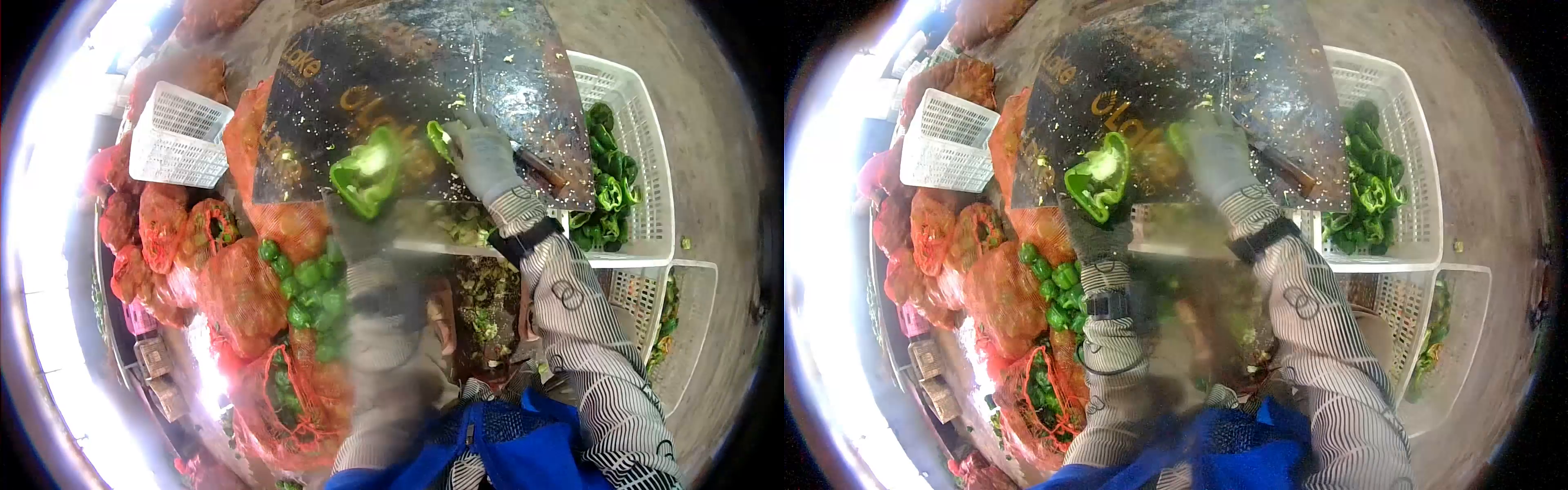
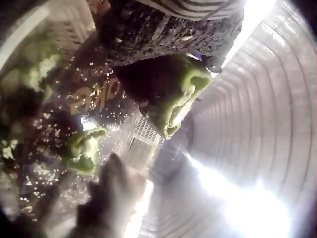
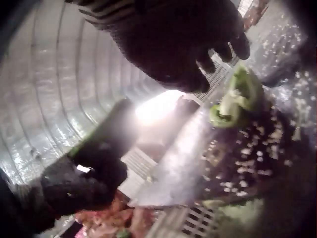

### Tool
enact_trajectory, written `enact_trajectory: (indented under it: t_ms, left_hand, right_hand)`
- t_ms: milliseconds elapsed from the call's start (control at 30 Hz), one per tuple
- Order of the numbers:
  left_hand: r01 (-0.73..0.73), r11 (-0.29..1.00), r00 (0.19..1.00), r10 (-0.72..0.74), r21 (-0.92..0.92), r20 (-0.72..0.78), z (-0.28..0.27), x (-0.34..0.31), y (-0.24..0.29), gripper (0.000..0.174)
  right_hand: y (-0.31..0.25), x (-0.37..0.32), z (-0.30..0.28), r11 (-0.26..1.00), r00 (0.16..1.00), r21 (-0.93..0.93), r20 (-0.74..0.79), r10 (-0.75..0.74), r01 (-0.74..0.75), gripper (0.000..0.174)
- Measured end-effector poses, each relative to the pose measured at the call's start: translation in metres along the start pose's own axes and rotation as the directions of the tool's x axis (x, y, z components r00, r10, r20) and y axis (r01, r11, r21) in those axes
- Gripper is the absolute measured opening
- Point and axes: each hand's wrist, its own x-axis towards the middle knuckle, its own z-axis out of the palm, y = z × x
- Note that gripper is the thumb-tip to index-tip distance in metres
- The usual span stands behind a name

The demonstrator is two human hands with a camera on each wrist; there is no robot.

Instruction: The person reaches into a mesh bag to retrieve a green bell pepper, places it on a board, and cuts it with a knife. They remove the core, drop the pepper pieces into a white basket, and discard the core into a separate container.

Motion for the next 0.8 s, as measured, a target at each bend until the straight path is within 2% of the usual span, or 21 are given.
enact_trajectory:
  t_ms: [33, 67, 100, 133, 167, 200, 267, 300, 333, 367, 400, 467, 533, 567, 600, 633, 667, 700, 733, 767, 800]
  left_hand:
    - [0.048, 0.945, 0.945, -0.147, -0.323, -0.291, 0.019, 0.005, 0.006, 0.058]
    - [-0.01, 0.789, 0.794, -0.367, -0.614, -0.485, 0.038, 0.009, 0.017, 0.063]
    - [0.031, 0.806, 0.76, -0.402, -0.591, -0.51, 0.059, 0.013, 0.041, 0.069]
    - [0.027, 0.801, 0.771, -0.398, -0.598, -0.497, 0.067, 0.013, 0.05, 0.069]
    - [0.024, 0.958, 0.818, -0.183, -0.286, -0.545, 0.075, 0.014, 0.057, 0.069]
    - [-0.014, 0.998, 0.855, 0.042, 0.058, -0.517, 0.082, 0.015, 0.06, 0.068]
    - [-0.089, 0.995, 0.864, 0.094, 0.032, -0.494, 0.094, 0.009, 0.068, 0.06]
    - [-0.109, 0.992, 0.909, 0.125, 0.062, -0.398, 0.104, 0.005, 0.074, 0.053]
    - [-0.129, 0.987, 0.942, 0.151, 0.091, -0.3, 0.114, 0.002, 0.076, 0.046]
    - [-0.162, 0.927, 0.906, 0.275, 0.338, -0.321, 0.123, 0.003, 0.075, 0.036]
    - [-0.159, 0.93, 0.91, 0.269, 0.332, -0.317, 0.127, 0.002, 0.076, 0.036]
    - [-0.296, 0.659, 0.916, 0.4, 0.691, 0.011, 0.134, 0.002, 0.08, 0.03]
    - [-0.255, 0.694, 0.918, 0.392, 0.673, -0.056, 0.134, -0.004, 0.067, 0.024]
    - [-0.256, 0.735, 0.903, 0.413, 0.628, -0.115, 0.133, -0.003, 0.067, 0.023]
    - [-0.257, 0.77, 0.886, 0.429, 0.583, -0.177, 0.132, -0.003, 0.068, 0.023]
    - [-0.2, 0.846, 0.867, 0.388, 0.495, -0.312, 0.135, -0.007, 0.069, 0.028]
    - [-0.216, 0.929, 0.841, 0.333, 0.3, -0.426, 0.133, -0.005, 0.068, 0.039]
    - [-0.262, 0.952, 0.843, 0.307, 0.161, -0.442, 0.129, 0.002, 0.057, 0.046]
    - [-0.304, 0.953, 0.846, 0.279, 0.018, -0.455, 0.125, 0.006, 0.046, 0.053]
    - [-0.294, 0.956, 0.843, 0.269, 0.021, -0.466, 0.128, 0.006, 0.054, 0.053]
    - [-0.073, 0.993, 0.934, 0.034, -0.096, -0.354, 0.134, 0.005, 0.071, 0.058]
  right_hand:
    - [-0.014, 0.0, -0.024, 0.978, 0.998, 0.201, 0.0, 0.059, -0.058, 0.021]
    - [-0.022, -0.003, -0.04, 0.98, 0.998, 0.191, -0.007, 0.056, -0.053, 0.021]
    - [-0.027, -0.006, -0.054, 0.832, 0.974, 0.52, 0.204, 0.098, -0.193, 0.022]
    - [-0.032, -0.011, -0.068, 0.564, 0.913, 0.741, 0.403, 0.061, -0.365, 0.026]
    - [-0.038, -0.02, -0.079, 0.398, 0.934, 0.849, 0.349, 0.073, -0.348, 0.033]
    - [-0.034, -0.025, -0.088, 0.413, 0.939, 0.845, 0.333, 0.087, -0.339, 0.033]
    - [-0.02, -0.037, -0.1, 0.501, 0.95, 0.854, 0.256, -0.177, -0.137, 0.03]
    - [-0.018, -0.043, -0.1, 0.398, 0.896, 0.837, 0.438, -0.077, -0.375, 0.036]
    - [-0.016, -0.051, -0.101, 0.404, 0.896, 0.833, 0.438, -0.067, -0.377, 0.036]
    - [-0.018, -0.06, -0.102, 0.227, 0.914, 0.889, 0.404, 0.012, -0.396, 0.037]
    - [-0.018, -0.067, -0.103, 0.04, 0.92, 0.922, 0.38, 0.099, -0.385, 0.038]
    - [-0.017, -0.074, -0.111, 0.016, 0.909, 0.918, 0.389, 0.147, -0.395, 0.046]
    - [-0.017, -0.081, -0.115, -0.037, 0.883, 0.908, 0.414, 0.22, -0.417, 0.062]
    - [-0.012, -0.083, -0.112, 0.155, 0.92, 0.912, 0.353, 0.171, -0.379, 0.062]
    - [-0.01, -0.082, -0.107, 0.146, 0.918, 0.911, 0.361, 0.165, -0.385, 0.062]
    - [-0.009, -0.082, -0.101, 0.007, 0.906, 0.919, 0.387, 0.172, -0.394, 0.061]
    - [-0.008, -0.083, -0.098, -0.126, 0.894, 0.91, 0.412, 0.178, -0.394, 0.06]
    - [-0.006, -0.082, -0.098, 0.124, 0.907, 0.907, 0.375, 0.19, -0.401, 0.063]
    - [-0.006, -0.083, -0.096, 0.124, 0.905, 0.905, 0.383, 0.186, -0.408, 0.063]
    - [-0.009, -0.086, -0.092, 0.394, 0.962, 0.879, 0.229, 0.149, -0.27, 0.065]
    - [-0.013, -0.09, -0.085, 0.623, 0.994, 0.774, 0.091, 0.065, -0.111, 0.068]
